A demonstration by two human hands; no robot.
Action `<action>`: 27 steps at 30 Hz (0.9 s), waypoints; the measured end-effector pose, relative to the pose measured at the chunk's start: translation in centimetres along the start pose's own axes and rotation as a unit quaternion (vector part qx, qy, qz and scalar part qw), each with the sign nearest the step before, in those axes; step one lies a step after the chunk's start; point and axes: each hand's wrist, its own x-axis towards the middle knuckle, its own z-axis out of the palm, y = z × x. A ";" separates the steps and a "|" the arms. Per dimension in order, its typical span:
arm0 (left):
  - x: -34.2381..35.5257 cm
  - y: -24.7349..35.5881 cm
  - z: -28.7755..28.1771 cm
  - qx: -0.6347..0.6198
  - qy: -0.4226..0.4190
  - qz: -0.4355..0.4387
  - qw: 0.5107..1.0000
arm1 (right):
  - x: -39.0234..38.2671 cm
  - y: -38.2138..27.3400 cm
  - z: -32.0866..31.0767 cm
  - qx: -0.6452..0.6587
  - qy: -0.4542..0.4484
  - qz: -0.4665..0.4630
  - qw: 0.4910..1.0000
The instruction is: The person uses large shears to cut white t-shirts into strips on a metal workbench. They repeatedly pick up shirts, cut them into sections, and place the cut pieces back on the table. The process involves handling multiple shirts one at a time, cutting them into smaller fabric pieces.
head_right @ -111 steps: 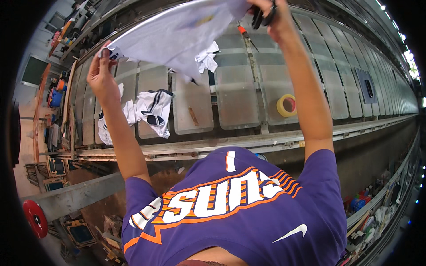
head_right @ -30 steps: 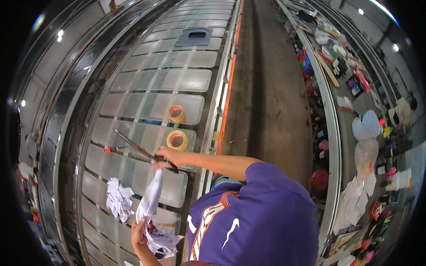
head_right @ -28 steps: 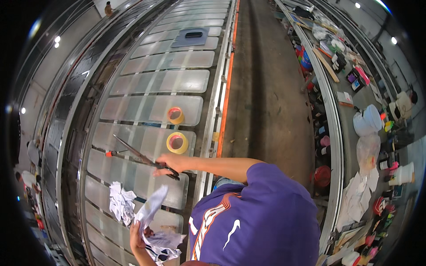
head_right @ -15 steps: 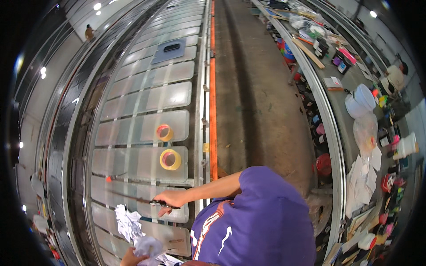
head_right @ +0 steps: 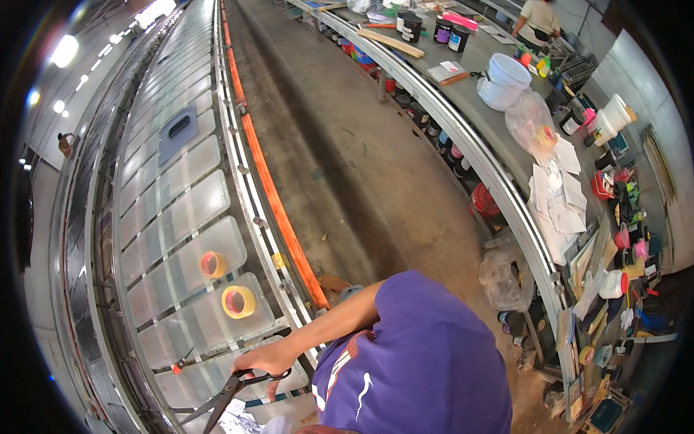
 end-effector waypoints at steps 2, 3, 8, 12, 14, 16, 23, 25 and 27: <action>1.4 1.3 -0.9 -0.040 -0.012 0.005 0.999 | -0.7 -1.0 -0.4 -0.041 0.035 -0.043 0.998; 1.5 1.3 -1.0 -0.064 -0.017 0.001 0.998 | -0.8 -1.6 -0.3 -0.012 0.028 -0.015 0.999; 1.1 2.1 -3.0 -0.142 -0.026 -0.026 0.989 | 0.6 -2.5 -0.3 0.170 -0.072 0.090 0.979; -2.4 -1.4 -5.3 -0.237 0.000 -0.077 0.968 | 2.1 -0.4 1.0 0.116 -0.130 0.132 0.976; -6.7 -5.3 -6.1 -0.291 0.008 -0.099 0.951 | 1.5 -1.7 2.0 0.115 -0.156 0.145 0.970; -10.6 -4.9 -8.0 -0.280 0.016 -0.099 0.955 | -0.1 -1.9 0.4 0.164 -0.155 0.174 0.958; -11.3 2.8 -15.7 -0.196 0.080 -0.002 0.977 | 0.3 -1.0 -0.2 0.272 -0.199 0.226 0.914; -13.0 2.6 -14.6 -0.253 0.140 0.035 0.957 | 0.4 -1.3 0.7 0.280 -0.244 0.228 0.900; -13.9 2.7 -14.0 -0.297 0.192 0.077 0.932 | 0.2 -1.7 2.1 0.264 -0.275 0.226 0.896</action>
